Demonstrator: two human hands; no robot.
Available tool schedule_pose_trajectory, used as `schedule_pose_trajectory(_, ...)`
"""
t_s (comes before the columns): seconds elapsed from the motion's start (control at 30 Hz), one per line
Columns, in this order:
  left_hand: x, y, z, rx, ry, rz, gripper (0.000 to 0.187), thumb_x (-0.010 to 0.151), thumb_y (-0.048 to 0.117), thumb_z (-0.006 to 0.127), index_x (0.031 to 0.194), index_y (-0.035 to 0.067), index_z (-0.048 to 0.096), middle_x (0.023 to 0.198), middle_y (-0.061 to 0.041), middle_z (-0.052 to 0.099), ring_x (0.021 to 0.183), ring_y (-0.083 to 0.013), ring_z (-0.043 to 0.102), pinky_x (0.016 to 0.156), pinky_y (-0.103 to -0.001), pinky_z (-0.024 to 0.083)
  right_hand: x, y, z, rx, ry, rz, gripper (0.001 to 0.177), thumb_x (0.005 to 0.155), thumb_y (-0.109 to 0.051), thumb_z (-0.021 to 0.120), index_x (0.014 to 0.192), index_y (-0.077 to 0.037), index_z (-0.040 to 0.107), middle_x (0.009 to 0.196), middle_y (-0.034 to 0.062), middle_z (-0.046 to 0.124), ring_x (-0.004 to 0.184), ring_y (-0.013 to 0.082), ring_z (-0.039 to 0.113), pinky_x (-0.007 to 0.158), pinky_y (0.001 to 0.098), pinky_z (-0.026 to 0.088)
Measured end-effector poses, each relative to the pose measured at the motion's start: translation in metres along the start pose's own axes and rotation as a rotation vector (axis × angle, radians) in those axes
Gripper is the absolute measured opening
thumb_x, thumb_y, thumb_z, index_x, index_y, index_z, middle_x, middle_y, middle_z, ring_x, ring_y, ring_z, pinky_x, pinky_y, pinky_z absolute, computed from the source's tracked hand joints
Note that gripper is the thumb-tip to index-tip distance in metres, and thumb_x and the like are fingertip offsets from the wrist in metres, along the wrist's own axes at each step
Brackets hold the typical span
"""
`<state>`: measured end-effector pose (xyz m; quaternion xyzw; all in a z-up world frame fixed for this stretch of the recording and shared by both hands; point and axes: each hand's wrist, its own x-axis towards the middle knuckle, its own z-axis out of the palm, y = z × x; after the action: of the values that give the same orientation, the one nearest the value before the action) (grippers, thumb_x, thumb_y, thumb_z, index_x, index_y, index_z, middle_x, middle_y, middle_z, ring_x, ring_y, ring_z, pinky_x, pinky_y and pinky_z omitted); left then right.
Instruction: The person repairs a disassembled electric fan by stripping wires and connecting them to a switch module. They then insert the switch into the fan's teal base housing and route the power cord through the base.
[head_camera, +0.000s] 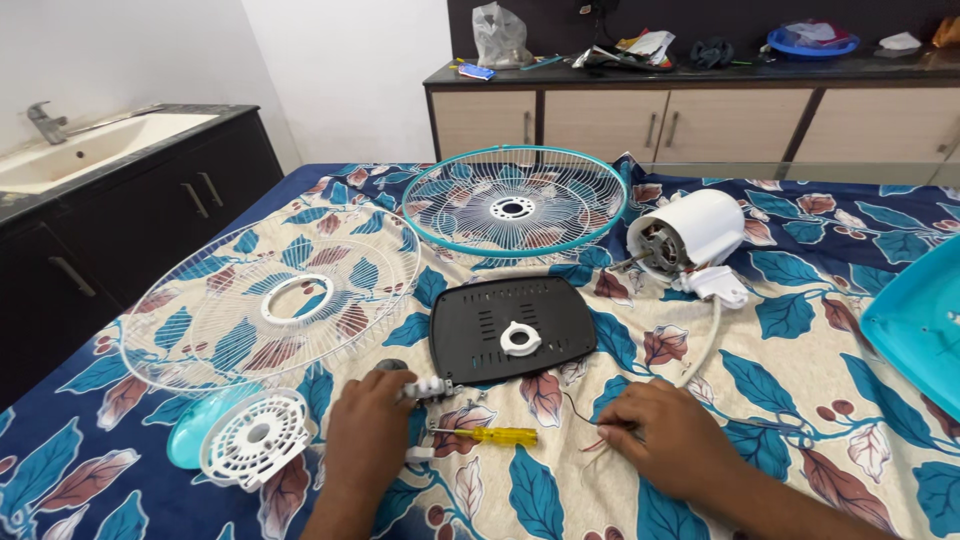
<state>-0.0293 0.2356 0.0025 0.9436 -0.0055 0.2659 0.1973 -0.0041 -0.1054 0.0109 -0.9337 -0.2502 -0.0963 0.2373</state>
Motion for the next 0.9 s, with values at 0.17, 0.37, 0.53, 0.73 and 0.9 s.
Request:
schedule_pose_trajectory(0.17, 0.006, 0.012, -0.007, -0.114, 0.119, -0.040, 0.021, 0.080, 0.010, 0.074, 0.101, 0.011, 0.074, 0.096, -0.007, 0.073, 0.094, -0.0311, 0.065, 0.082, -0.043, 0.051, -0.005, 0.037, -0.026, 0.089, -0.134, 0.220, 0.024, 0.082, -0.033, 0.077, 0.099, -0.016, 0.083, 0.083, 0.0005, 0.080, 0.070, 0.0164, 0.074, 0.069, 0.0322, 0.057)
schedule_pose_trajectory(0.37, 0.017, 0.081, 0.014, -0.533, -0.048, -0.246, 0.024, 0.081, 0.020, 0.077, 0.100, 0.007, 0.075, 0.082, -0.006, 0.079, 0.070, -0.0171, 0.075, 0.066, -0.033, 0.058, -0.031, 0.093, -0.025, 0.494, -0.135, 0.449, 0.023, 0.087, -0.024, 0.077, 0.101, -0.007, 0.083, 0.074, 0.0037, 0.079, 0.065, 0.0099, 0.067, 0.064, 0.0279, 0.055)
schedule_pose_trajectory(0.53, 0.024, 0.149, 0.054, -0.750, -0.189, -0.308, 0.024, 0.080, 0.021, 0.078, 0.093, 0.001, 0.075, 0.073, -0.008, 0.078, 0.063, -0.0119, 0.074, 0.061, -0.027, 0.058, -0.038, 0.127, -0.008, 0.722, -0.080, 0.411, 0.018, 0.088, -0.014, 0.076, 0.096, 0.001, 0.080, 0.074, 0.0041, 0.071, 0.066, 0.0088, 0.057, 0.061, 0.0273, 0.048)
schedule_pose_trajectory(0.73, 0.032, 0.207, 0.106, -1.088, -0.355, -0.609, 0.019, 0.081, 0.016, 0.079, 0.086, 0.000, 0.070, 0.073, -0.005, 0.071, 0.060, -0.0125, 0.062, 0.057, -0.030, 0.051, -0.036, 0.133, -0.019, 1.058, -0.071, 0.494, 0.024, 0.087, -0.005, 0.070, 0.110, 0.001, 0.073, 0.095, 0.0080, 0.081, 0.085, 0.0125, 0.074, 0.076, 0.0270, 0.057)
schedule_pose_trajectory(0.9, 0.031, 0.209, 0.121, -1.038, -0.377, -0.651, 0.020, 0.078, 0.016, 0.078, 0.083, 0.000, 0.067, 0.072, -0.005, 0.069, 0.060, -0.0126, 0.067, 0.058, -0.030, 0.057, -0.032, 0.128, -0.027, 1.122, -0.093, 0.519, 0.033, 0.085, -0.001, 0.068, 0.117, -0.001, 0.072, 0.099, 0.0114, 0.080, 0.093, 0.0153, 0.079, 0.084, 0.0291, 0.061)
